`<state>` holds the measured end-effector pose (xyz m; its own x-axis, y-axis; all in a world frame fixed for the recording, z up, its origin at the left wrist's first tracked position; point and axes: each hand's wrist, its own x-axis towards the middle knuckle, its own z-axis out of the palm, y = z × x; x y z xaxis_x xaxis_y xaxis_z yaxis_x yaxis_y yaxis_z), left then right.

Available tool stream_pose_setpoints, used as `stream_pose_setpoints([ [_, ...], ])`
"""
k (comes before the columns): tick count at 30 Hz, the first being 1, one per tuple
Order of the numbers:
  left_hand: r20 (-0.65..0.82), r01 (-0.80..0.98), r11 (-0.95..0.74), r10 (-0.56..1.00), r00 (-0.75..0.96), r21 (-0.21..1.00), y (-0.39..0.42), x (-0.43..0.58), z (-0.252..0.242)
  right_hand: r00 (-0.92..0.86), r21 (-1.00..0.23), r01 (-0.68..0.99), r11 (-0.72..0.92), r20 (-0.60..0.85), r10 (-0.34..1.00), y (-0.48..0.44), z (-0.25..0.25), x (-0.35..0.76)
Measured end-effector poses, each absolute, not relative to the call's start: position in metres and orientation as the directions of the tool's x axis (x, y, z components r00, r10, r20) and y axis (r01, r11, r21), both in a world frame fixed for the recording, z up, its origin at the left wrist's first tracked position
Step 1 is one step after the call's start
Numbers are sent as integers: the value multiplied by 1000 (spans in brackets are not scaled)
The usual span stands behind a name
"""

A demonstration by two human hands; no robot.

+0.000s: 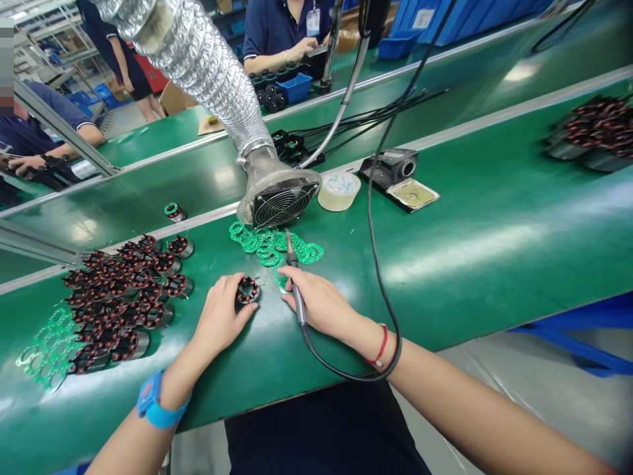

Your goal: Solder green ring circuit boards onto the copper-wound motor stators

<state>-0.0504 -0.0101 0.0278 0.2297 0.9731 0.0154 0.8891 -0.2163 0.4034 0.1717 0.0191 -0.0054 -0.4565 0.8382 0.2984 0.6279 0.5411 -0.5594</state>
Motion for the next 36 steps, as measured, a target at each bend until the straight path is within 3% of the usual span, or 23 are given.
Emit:
stream_pose_setpoints([
  [3,64,862,-226,973,222,454,-6,-49,27,-396,-600,555,576,418,817,16,-1,175],
  [6,58,830,-329,938,341,450,-6,-47,38,-345,-643,523,560,441,828,11,9,186],
  [13,-58,790,-604,790,611,103,-5,-27,62,-137,-721,521,457,458,878,-18,20,203],
  [15,-43,766,-630,768,639,132,-2,-25,57,-80,-766,500,404,423,902,-26,16,206],
  [19,-11,737,-574,786,618,357,2,-31,39,6,-853,414,317,350,937,-36,6,211],
  [22,38,733,-509,831,554,451,3,-35,30,35,-901,354,252,282,959,-37,2,212],
  [27,106,750,-489,861,498,446,5,-33,25,28,-943,297,147,162,986,-34,2,210],
  [36,172,715,-534,838,518,451,5,-31,22,27,-955,274,111,123,992,-33,0,211],
])
